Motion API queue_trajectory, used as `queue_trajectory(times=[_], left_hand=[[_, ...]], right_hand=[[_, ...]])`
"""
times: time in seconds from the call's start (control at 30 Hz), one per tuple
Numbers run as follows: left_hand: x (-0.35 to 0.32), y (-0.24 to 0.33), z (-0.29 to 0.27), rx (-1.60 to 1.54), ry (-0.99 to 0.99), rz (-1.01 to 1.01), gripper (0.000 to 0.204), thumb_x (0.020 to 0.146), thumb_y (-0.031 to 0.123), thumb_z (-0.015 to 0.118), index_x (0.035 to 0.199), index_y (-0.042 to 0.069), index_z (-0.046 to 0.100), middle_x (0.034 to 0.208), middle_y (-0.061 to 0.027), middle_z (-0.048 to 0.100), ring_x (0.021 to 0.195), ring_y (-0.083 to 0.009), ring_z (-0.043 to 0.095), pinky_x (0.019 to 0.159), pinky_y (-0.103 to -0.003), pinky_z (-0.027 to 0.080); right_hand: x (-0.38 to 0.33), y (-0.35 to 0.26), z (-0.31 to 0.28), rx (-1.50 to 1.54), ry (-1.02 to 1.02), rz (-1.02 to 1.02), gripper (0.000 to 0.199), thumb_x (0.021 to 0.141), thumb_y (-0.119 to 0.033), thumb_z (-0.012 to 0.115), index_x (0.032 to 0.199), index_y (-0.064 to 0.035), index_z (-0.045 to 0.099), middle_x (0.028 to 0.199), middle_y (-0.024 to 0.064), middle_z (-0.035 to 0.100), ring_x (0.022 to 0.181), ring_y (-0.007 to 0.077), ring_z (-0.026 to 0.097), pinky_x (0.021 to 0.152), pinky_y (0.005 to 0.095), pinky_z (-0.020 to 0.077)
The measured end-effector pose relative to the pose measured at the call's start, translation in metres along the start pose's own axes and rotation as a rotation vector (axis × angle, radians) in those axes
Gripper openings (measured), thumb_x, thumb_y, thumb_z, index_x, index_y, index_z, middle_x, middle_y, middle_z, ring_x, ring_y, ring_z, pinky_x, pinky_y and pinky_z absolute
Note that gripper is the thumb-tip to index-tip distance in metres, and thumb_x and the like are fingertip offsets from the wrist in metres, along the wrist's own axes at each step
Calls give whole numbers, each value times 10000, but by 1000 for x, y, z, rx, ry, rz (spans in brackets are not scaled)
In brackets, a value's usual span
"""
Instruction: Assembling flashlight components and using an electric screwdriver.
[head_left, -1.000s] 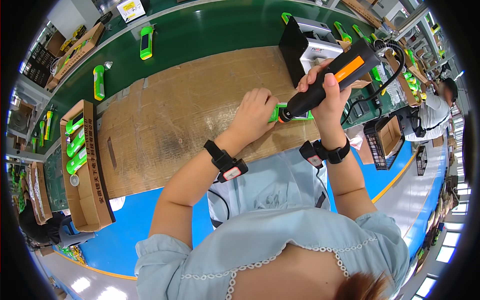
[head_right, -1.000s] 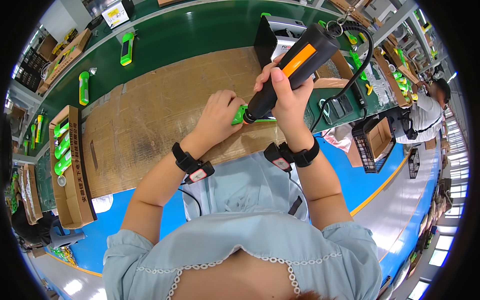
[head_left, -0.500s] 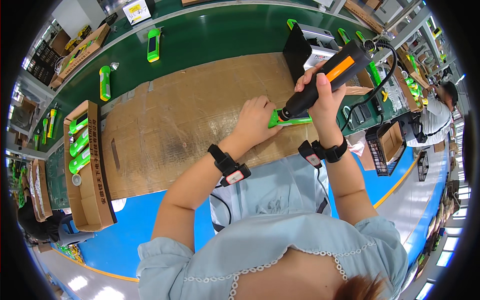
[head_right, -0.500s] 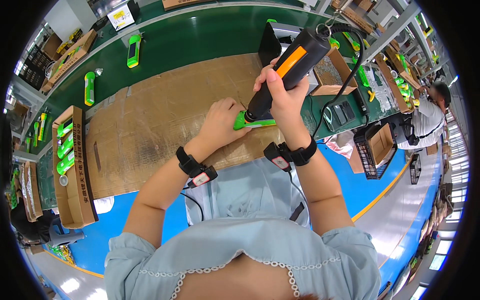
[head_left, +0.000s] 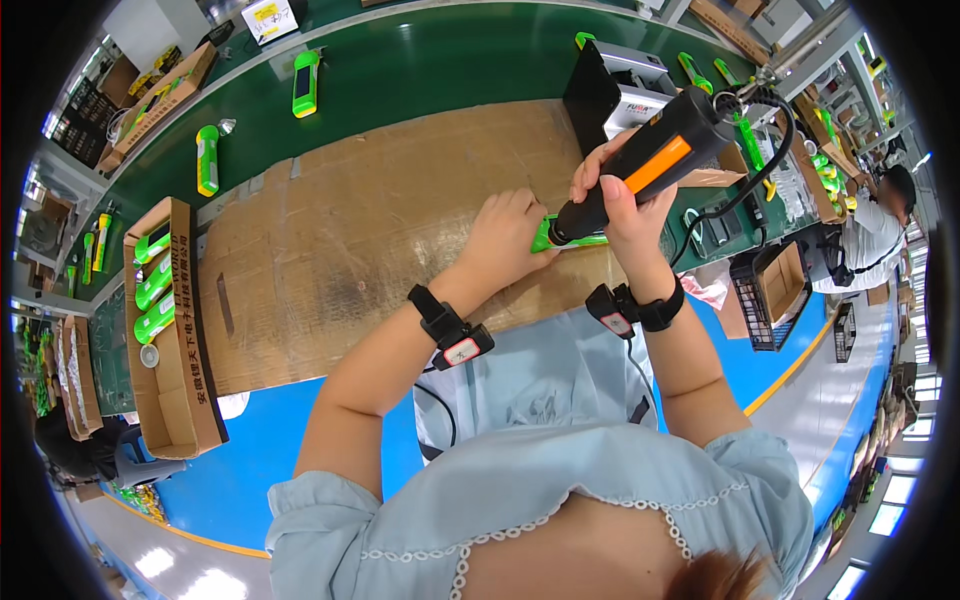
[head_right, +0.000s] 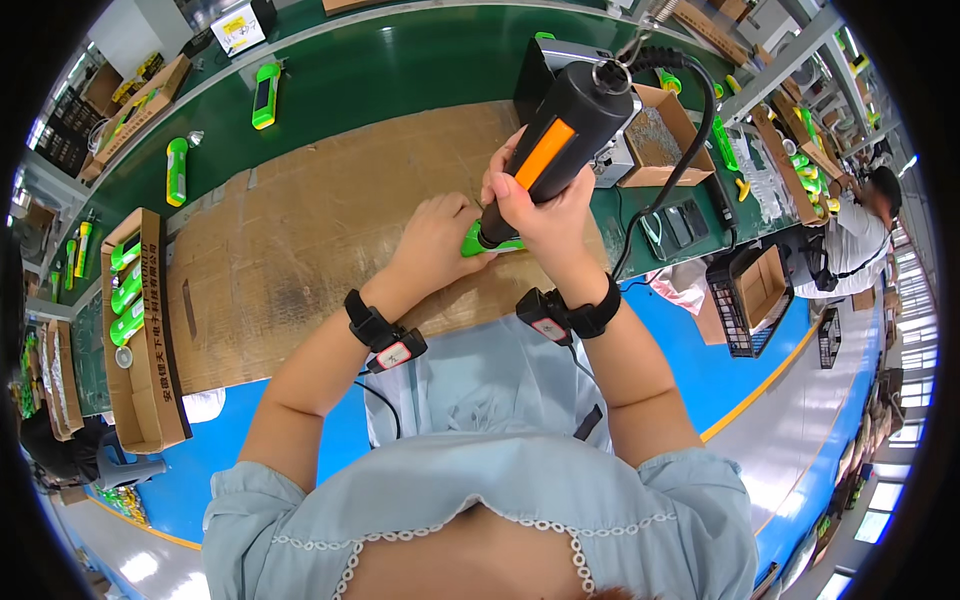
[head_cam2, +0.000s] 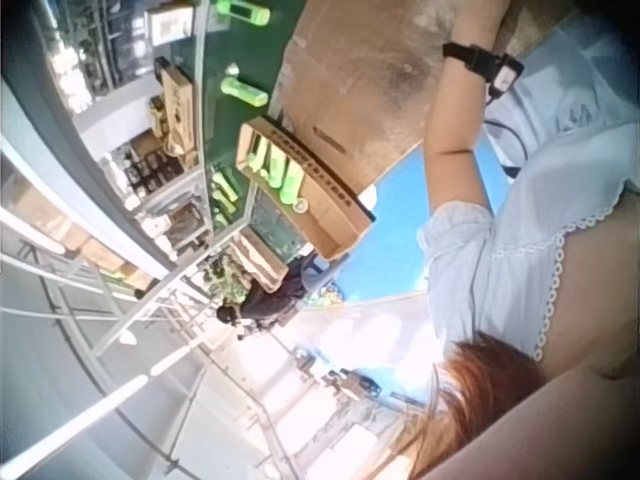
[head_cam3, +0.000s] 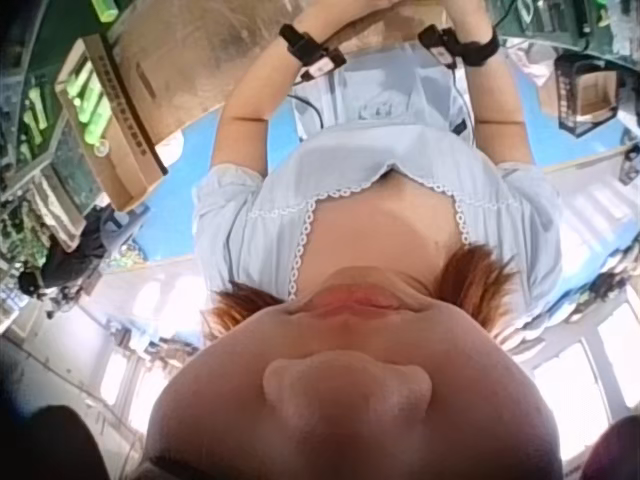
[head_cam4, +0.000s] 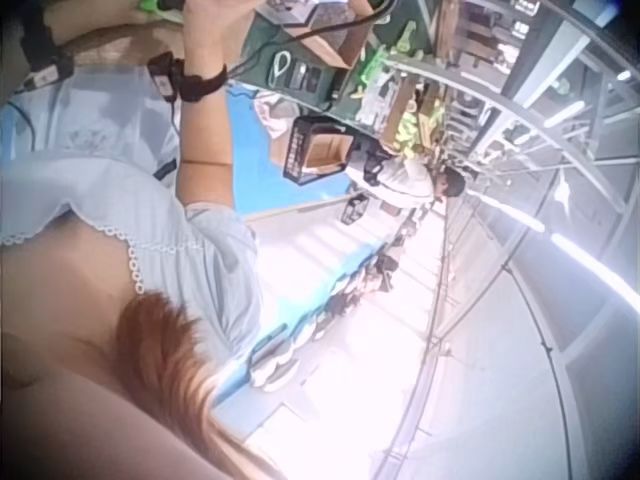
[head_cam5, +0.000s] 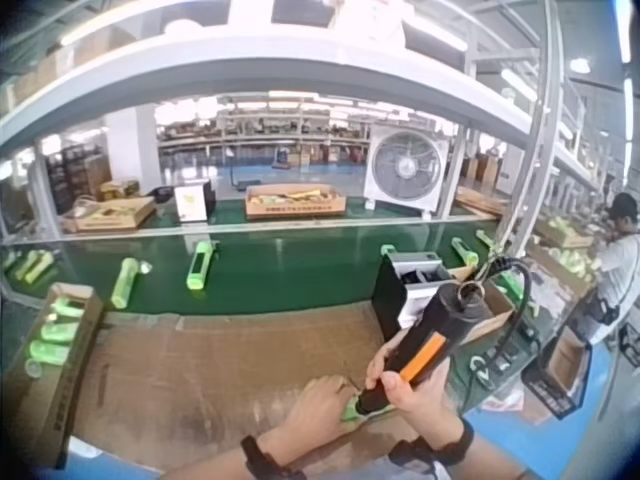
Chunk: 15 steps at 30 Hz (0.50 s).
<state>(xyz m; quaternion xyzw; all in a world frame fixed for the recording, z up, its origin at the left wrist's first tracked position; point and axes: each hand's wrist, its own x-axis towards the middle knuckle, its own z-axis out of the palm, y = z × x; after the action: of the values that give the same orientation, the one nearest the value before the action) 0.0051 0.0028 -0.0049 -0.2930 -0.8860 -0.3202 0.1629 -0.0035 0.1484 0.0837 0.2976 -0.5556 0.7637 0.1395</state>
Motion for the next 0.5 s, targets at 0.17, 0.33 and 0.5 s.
queue_trajectory(times=[0.17, 0.33, 0.5], left_hand=[[2, 1, 0, 1, 3, 18, 419, 631, 263, 766, 948, 38, 607, 906, -98, 538, 889, -291, 523, 790, -394, 417], [2, 1, -2, 38, -19, 9, 427, 640, 265, 760, 968, 47, 593, 911, -103, 542, 892, -294, 524, 784, -394, 416], [0, 10, -3, 22, -79, 14, 398, 662, 271, 743, 958, 56, 588, 917, -110, 543, 898, -300, 526, 776, -397, 415]], right_hand=[[-1, 1, -2, 1, 5, -4, 289, 756, -42, 661, 965, 13, 469, 708, 93, 568, 605, 150, 570, 578, 277, 472], [1, -1, -6, 20, -6, 34, 303, 766, -50, 675, 976, 9, 466, 735, 86, 579, 624, 143, 587, 587, 275, 479], [-4, -6, -25, 121, 116, -64, 400, 787, -210, 693, 1015, 20, 459, 733, 120, 570, 610, 204, 596, 568, 307, 502]])
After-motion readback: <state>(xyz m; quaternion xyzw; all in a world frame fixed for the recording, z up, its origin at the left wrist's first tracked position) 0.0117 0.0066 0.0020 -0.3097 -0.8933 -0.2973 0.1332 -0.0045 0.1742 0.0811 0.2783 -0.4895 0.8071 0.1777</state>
